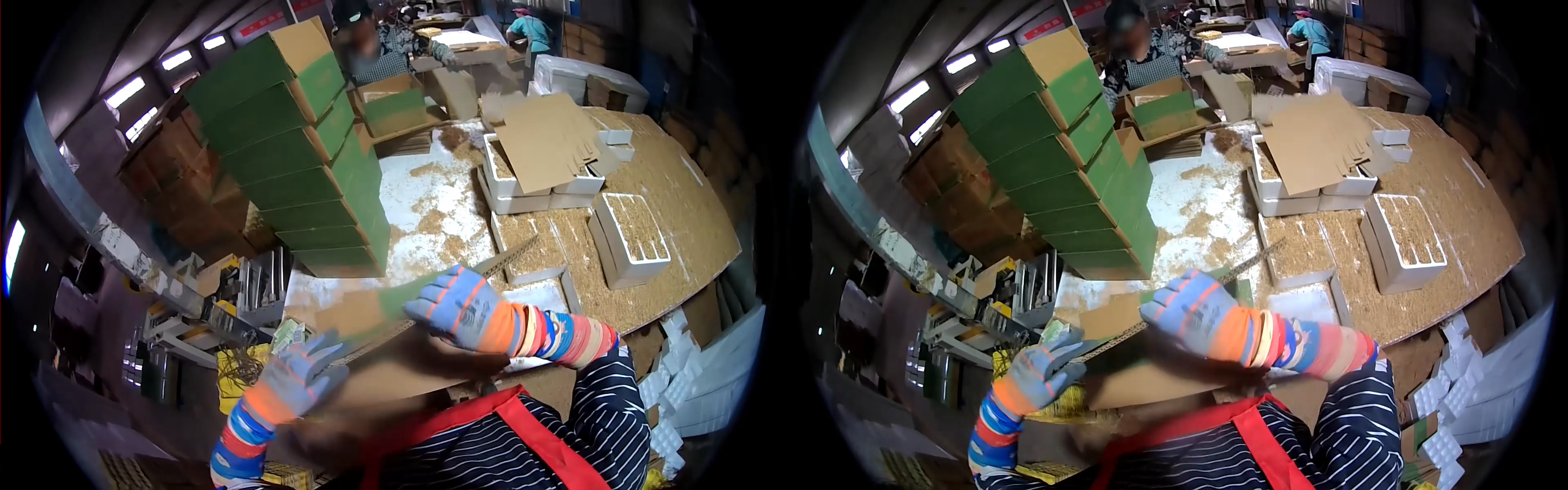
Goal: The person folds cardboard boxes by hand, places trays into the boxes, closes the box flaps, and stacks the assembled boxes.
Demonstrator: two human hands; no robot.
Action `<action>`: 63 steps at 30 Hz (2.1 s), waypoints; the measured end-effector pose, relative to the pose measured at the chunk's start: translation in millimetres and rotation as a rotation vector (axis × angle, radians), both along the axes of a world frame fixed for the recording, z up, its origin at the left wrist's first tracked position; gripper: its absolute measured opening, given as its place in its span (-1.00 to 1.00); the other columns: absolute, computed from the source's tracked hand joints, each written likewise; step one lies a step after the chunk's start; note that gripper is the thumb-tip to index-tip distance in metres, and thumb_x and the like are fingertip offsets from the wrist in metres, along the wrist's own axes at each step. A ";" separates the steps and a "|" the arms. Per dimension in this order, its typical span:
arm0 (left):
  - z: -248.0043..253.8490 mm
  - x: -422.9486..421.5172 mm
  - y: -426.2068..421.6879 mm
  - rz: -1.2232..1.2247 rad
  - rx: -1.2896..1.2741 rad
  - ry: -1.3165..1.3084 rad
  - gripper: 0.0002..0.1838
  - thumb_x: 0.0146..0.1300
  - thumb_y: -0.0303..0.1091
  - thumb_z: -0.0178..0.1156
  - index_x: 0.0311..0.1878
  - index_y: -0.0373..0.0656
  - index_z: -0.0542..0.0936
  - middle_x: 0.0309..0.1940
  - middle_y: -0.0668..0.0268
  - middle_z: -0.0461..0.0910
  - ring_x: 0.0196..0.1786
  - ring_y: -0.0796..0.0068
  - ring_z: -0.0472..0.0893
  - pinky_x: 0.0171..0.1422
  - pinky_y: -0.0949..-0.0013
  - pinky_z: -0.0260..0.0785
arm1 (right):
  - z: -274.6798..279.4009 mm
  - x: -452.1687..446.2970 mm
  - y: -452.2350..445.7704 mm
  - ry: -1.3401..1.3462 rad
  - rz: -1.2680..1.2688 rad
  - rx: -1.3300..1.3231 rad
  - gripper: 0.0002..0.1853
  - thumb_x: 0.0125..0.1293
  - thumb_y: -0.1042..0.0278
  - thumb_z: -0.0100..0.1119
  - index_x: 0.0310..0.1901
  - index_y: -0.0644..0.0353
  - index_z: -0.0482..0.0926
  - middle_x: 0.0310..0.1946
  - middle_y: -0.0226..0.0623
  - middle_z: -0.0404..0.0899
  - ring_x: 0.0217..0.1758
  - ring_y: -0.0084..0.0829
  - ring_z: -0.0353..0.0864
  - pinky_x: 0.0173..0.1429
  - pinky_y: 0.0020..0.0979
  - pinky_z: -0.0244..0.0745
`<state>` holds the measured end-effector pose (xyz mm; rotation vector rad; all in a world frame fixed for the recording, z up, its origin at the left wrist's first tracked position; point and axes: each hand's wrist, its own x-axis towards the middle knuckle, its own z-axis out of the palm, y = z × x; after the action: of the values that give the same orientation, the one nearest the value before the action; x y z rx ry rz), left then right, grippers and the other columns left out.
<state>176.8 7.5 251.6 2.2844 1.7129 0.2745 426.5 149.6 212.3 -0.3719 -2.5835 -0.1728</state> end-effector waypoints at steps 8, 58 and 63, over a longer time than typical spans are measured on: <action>-38.8 -93.8 82.7 -0.314 -0.345 -0.273 -0.60 0.37 -0.30 -0.19 0.20 -0.22 0.34 0.18 0.15 0.36 0.23 0.37 0.33 0.33 0.37 0.10 | -21.3 -27.7 1.7 0.040 -0.161 -0.004 -0.21 0.01 -0.03 0.19 0.22 0.26 0.21 0.05 0.05 0.30 0.17 -0.05 0.27 0.26 0.06 0.03; -130.8 -42.7 64.7 0.419 0.369 -0.619 -0.42 0.13 -0.41 0.07 0.26 -0.27 0.24 0.24 0.13 0.24 0.26 0.34 0.24 0.29 0.35 0.12 | -129.2 76.9 46.6 -0.047 -0.083 -0.711 -0.13 0.02 -0.02 0.23 0.29 0.28 0.10 0.02 0.09 0.41 0.06 -0.04 0.43 0.13 -0.25 0.34; -177.5 -67.2 92.2 0.636 0.178 -0.775 -0.46 0.13 -0.38 0.06 0.22 -0.26 0.30 0.16 0.12 0.33 0.19 0.22 0.34 0.20 0.26 0.24 | -127.6 264.3 211.5 -0.724 -1.304 -0.252 -0.75 -0.07 0.03 0.22 -0.42 -0.01 0.64 -0.46 -0.29 0.57 -0.39 -0.32 0.53 -0.42 -0.26 0.39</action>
<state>109.6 99.8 74.1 1.3267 1.9089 1.2776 690.8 361.1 84.7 -2.3928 -2.5064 -0.4841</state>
